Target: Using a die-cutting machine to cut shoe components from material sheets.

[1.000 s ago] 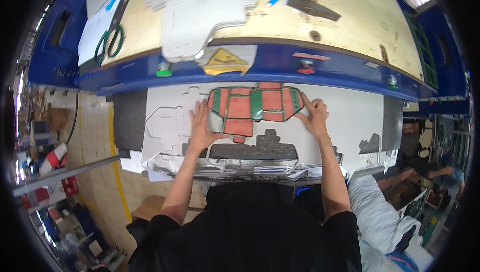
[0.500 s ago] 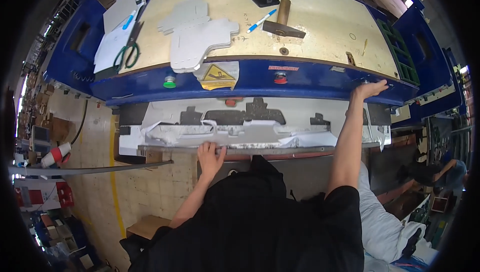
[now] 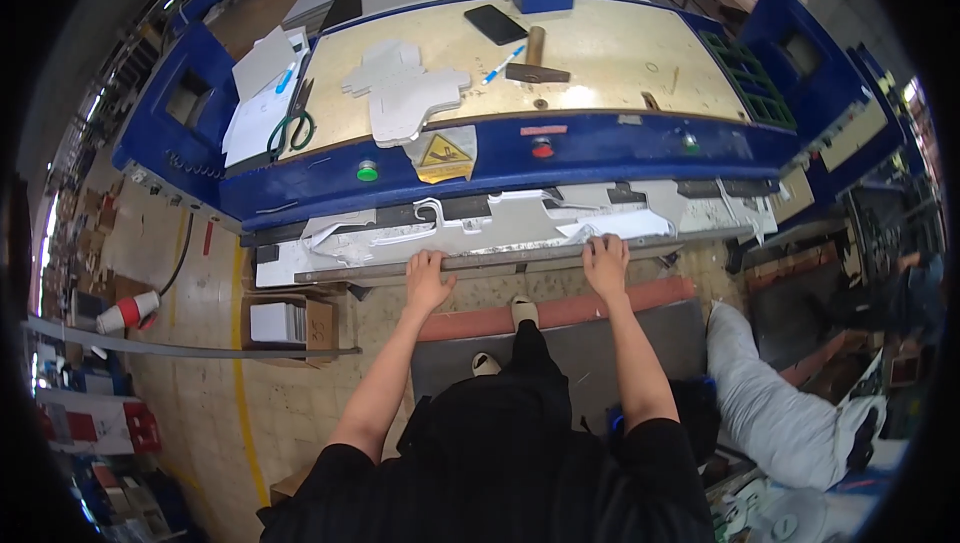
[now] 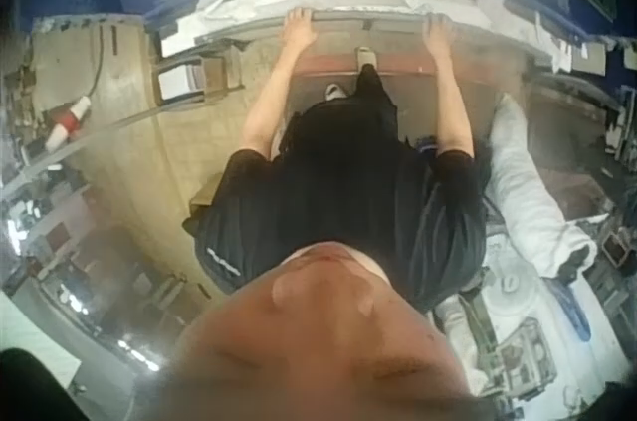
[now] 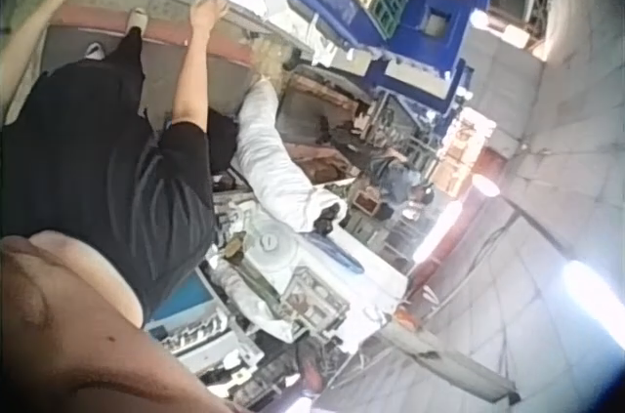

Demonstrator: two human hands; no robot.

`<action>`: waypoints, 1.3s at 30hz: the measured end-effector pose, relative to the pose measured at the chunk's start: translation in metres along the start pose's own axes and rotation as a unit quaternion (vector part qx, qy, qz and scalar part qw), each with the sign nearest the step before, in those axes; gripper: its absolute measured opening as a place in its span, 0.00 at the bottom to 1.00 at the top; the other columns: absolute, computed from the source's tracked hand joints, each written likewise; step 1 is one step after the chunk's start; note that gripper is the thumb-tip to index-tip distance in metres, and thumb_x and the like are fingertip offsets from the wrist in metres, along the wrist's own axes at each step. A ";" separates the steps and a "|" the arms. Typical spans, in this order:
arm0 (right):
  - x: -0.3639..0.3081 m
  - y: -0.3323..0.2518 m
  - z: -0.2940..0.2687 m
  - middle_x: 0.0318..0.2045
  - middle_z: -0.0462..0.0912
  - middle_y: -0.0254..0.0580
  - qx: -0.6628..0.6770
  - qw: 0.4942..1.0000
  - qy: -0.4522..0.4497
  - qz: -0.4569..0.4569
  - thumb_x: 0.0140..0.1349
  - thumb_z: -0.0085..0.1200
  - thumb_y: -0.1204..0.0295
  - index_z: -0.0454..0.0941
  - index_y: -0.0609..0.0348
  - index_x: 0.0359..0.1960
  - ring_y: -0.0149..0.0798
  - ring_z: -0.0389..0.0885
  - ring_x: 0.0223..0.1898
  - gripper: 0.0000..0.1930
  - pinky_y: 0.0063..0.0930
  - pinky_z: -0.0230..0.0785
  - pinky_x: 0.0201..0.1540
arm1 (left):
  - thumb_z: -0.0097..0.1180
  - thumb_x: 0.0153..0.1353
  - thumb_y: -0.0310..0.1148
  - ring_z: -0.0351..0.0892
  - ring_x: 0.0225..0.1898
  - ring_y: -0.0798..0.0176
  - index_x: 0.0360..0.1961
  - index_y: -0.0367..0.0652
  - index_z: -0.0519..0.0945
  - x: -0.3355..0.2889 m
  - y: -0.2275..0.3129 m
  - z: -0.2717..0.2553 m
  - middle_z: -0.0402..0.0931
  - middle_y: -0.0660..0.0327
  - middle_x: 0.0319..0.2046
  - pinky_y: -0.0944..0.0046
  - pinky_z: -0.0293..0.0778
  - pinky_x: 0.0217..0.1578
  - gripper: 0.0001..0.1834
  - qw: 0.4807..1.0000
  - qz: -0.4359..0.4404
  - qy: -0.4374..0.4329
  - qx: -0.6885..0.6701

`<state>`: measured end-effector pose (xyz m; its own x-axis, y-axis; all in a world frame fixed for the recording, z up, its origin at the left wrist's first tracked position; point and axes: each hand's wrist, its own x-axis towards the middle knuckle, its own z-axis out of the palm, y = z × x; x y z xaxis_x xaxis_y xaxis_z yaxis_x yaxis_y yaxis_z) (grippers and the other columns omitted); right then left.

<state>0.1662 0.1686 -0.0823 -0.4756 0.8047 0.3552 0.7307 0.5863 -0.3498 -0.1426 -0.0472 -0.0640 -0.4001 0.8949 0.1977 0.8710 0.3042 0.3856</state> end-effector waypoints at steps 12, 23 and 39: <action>0.003 -0.016 -0.007 0.51 0.72 0.48 -0.033 0.992 -0.099 0.070 0.66 0.43 0.53 0.75 0.55 0.51 0.47 0.68 0.56 0.21 0.53 0.56 0.59 | 0.67 0.44 0.38 0.67 0.51 0.47 0.44 0.42 0.74 0.008 0.007 0.001 0.70 0.51 0.44 0.50 0.64 0.54 0.25 0.994 -0.067 -0.033 0.076; -0.007 -0.022 -0.009 0.49 0.71 0.53 -0.053 0.994 -0.085 0.054 0.67 0.44 0.54 0.74 0.58 0.48 0.51 0.69 0.55 0.21 0.53 0.58 0.52 | 0.61 0.43 0.29 0.68 0.47 0.46 0.40 0.41 0.74 -0.007 0.007 0.009 0.70 0.51 0.40 0.49 0.65 0.50 0.19 0.996 -0.052 0.026 0.066; 0.078 -0.202 0.029 0.57 0.70 0.61 0.098 0.938 -0.285 -0.170 0.54 0.59 0.48 0.72 0.61 0.52 0.59 0.67 0.59 0.32 0.55 0.61 0.59 | 0.46 0.68 0.38 0.77 0.48 0.53 0.43 0.44 0.80 0.051 -0.059 -0.040 0.79 0.52 0.44 0.54 0.72 0.46 0.14 0.970 -0.207 -0.003 -0.128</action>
<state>-0.0326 0.1156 -0.0089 -0.8907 0.4538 -0.0266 0.4111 0.7790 -0.4734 -0.2256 -0.0321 -0.0405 -0.6987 0.7149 -0.0267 0.5362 0.5480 0.6421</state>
